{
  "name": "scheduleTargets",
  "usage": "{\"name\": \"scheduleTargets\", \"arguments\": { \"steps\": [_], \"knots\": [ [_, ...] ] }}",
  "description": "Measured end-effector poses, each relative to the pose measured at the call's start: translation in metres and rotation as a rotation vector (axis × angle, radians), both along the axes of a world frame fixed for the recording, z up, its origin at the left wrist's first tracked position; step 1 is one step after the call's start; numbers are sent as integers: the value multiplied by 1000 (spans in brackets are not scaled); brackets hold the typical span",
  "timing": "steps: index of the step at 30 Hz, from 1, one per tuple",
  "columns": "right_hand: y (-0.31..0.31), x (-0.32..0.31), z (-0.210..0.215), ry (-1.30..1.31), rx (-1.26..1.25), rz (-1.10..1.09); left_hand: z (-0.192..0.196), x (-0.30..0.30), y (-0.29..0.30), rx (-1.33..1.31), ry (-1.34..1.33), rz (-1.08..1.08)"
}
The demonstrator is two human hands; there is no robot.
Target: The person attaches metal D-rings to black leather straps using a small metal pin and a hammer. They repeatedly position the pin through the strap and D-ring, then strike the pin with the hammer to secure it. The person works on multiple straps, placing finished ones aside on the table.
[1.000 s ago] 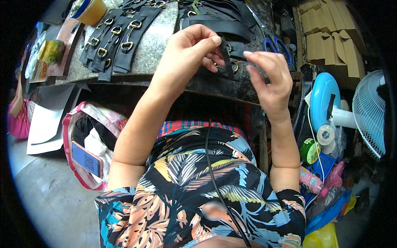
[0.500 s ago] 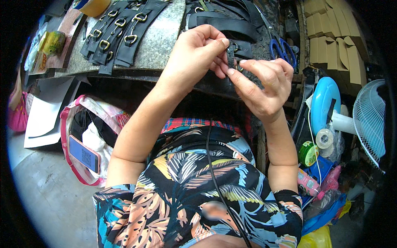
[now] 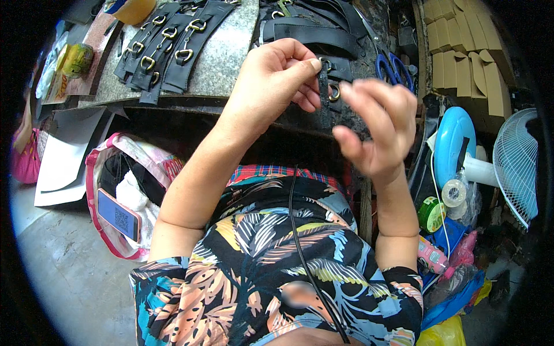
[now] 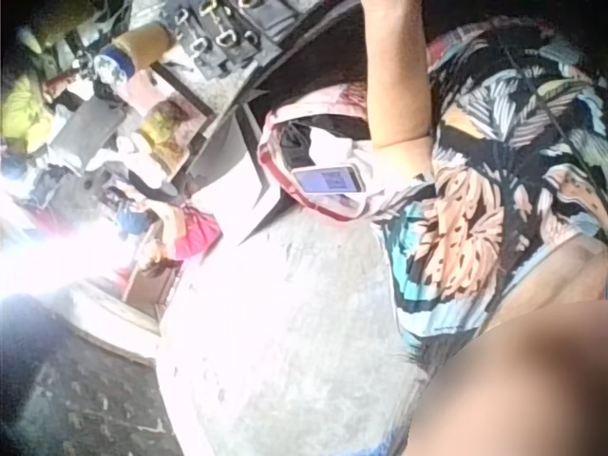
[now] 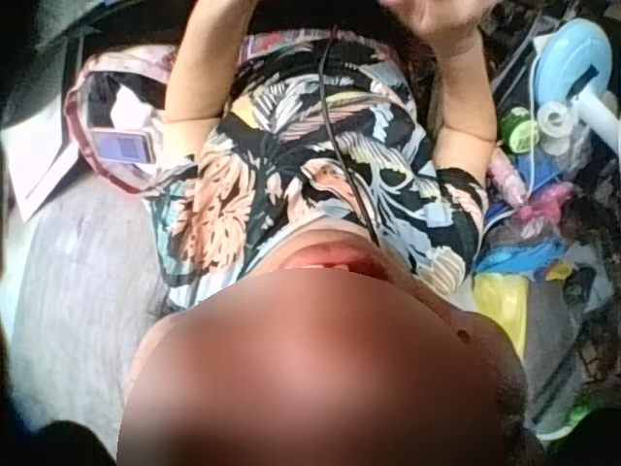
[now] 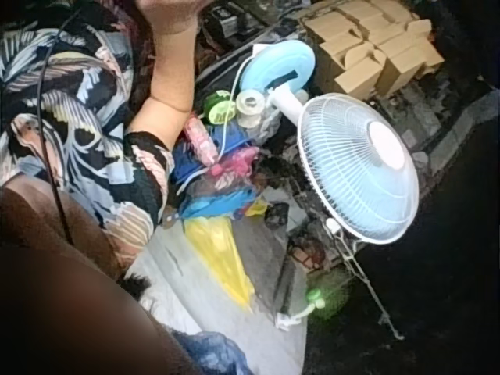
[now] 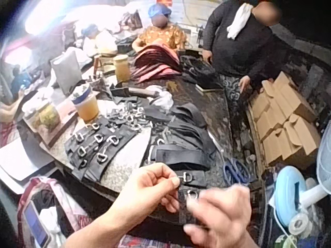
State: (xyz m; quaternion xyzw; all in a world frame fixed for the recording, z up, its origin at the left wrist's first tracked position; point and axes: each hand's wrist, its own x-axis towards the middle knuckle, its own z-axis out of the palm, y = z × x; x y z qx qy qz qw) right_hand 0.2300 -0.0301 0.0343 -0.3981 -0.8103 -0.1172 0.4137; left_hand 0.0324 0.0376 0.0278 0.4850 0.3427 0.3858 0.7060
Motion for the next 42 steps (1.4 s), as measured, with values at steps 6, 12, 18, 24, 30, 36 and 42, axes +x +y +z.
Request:
{"name": "scheduleTargets", "arguments": {
  "steps": [6,12,18,24,30,36,42],
  "knots": [
    [4,2,-3,-265,-38,-123,0,0,-3,-57,-91,-21],
    [-2,10,-3,-85,-200,66,-3,-1,-1,-48,-57,21],
    [-14,4,-12,-102,-92,-37,-5,-1,-3,13,69,33],
    [-20,4,-19,-140,-53,-12,-1,-3,-5,-13,79,17],
    [-23,6,-22,-132,32,6,0,4,-16,-84,58,-16],
    [-30,5,-19,-6,-12,72,3,6,-28,-71,73,-56],
    [-31,19,-18,542,-268,-42,-5,17,-15,1132,814,262]
  ]
}}
